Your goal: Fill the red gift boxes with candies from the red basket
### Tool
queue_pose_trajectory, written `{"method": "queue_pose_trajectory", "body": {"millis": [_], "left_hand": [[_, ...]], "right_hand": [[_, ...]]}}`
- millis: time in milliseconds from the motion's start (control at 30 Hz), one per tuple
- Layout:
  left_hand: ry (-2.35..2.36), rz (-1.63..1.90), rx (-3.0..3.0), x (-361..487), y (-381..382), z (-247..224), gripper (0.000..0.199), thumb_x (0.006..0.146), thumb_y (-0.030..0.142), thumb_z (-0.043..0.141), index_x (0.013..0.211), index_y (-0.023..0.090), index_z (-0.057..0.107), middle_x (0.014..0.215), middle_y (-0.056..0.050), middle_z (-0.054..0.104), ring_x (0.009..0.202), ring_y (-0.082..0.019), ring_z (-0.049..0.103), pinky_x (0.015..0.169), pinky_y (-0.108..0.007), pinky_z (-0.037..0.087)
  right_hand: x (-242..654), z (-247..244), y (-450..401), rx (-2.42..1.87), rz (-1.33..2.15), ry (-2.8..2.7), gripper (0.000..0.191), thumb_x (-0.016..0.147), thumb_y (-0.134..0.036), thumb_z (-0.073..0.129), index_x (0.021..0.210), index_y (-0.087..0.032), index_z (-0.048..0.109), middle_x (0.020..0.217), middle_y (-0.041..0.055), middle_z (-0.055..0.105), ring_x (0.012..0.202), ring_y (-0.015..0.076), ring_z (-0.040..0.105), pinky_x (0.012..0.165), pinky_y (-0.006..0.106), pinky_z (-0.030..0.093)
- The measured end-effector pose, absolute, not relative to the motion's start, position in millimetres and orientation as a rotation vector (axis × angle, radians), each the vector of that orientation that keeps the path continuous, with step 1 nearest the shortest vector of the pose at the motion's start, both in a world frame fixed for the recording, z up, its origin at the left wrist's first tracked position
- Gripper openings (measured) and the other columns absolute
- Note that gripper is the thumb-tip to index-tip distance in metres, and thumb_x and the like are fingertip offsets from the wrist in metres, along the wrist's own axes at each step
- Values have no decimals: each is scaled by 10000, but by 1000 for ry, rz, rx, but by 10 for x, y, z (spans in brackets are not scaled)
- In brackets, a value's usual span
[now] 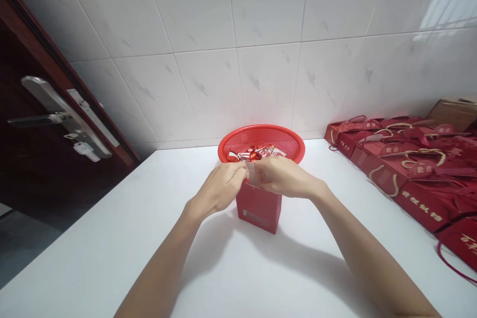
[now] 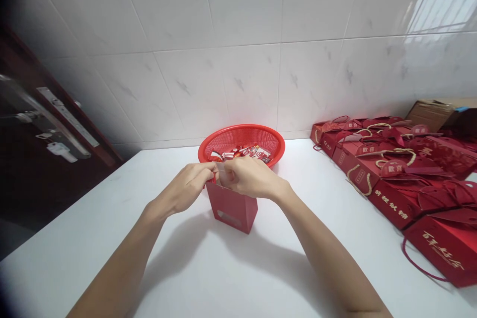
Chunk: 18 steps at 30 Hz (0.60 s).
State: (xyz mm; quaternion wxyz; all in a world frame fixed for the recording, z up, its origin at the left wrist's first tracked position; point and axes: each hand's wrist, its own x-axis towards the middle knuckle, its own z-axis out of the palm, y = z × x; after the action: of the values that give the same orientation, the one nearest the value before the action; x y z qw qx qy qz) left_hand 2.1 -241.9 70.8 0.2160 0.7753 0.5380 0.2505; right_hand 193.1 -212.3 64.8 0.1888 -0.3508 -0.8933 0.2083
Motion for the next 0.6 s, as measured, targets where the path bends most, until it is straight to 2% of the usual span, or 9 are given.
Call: {"method": "queue_pose_trajectory", "body": {"millis": [67,167,267,367,433,600], "left_hand": [[1479,705,2128,19,-2425,721,225,849,233,349,629,212,393,640,11,460,611,-162,394,571,-298,294],[1479,758,2077,25,-2430,746,227,837,222,379,685,210,546,661,18,523,603,-152,424,573,-287,324],[1418,874,2067,27,-2427,747,213,866,244,447,889,224,657,857,13,655,686,-147,529,616,-267,388],[1350,914,2096,23,-2417,724,216,906,325,525,1066,239,642,1073,-13,695,803,-162,606,689,-265,452],[1303,873,2137,20,-2410,712,216,908,344,556,1083,238,625,1084,-18,700,794,-160,612,696,-270,465],[1260,857,2193,21,-2400,721,177,904,345,575,1016,229,648,1022,-15,705,885,-184,634,735,-280,490]], "right_hand": [[1928,640,-2114,-962,596,-2521,181,769,-65,546,682,-199,461,677,-47,524,584,94,360,563,273,221],[1921,636,-2102,-973,630,-2513,152,808,-112,580,711,-199,502,696,-36,548,591,95,389,566,264,239],[1920,651,-2095,-963,719,-2501,94,839,-166,600,779,-198,535,754,-17,571,624,107,455,564,252,279],[1943,678,-2088,-911,775,-2499,96,829,-155,604,902,-199,558,776,-15,575,642,124,497,556,247,319],[1970,692,-2081,-860,809,-2492,140,831,-141,598,954,-200,566,776,-18,582,652,133,520,564,248,352],[2026,670,-2040,-676,947,-2391,37,895,-220,612,923,-203,596,834,0,647,775,163,599,686,267,446]]}}
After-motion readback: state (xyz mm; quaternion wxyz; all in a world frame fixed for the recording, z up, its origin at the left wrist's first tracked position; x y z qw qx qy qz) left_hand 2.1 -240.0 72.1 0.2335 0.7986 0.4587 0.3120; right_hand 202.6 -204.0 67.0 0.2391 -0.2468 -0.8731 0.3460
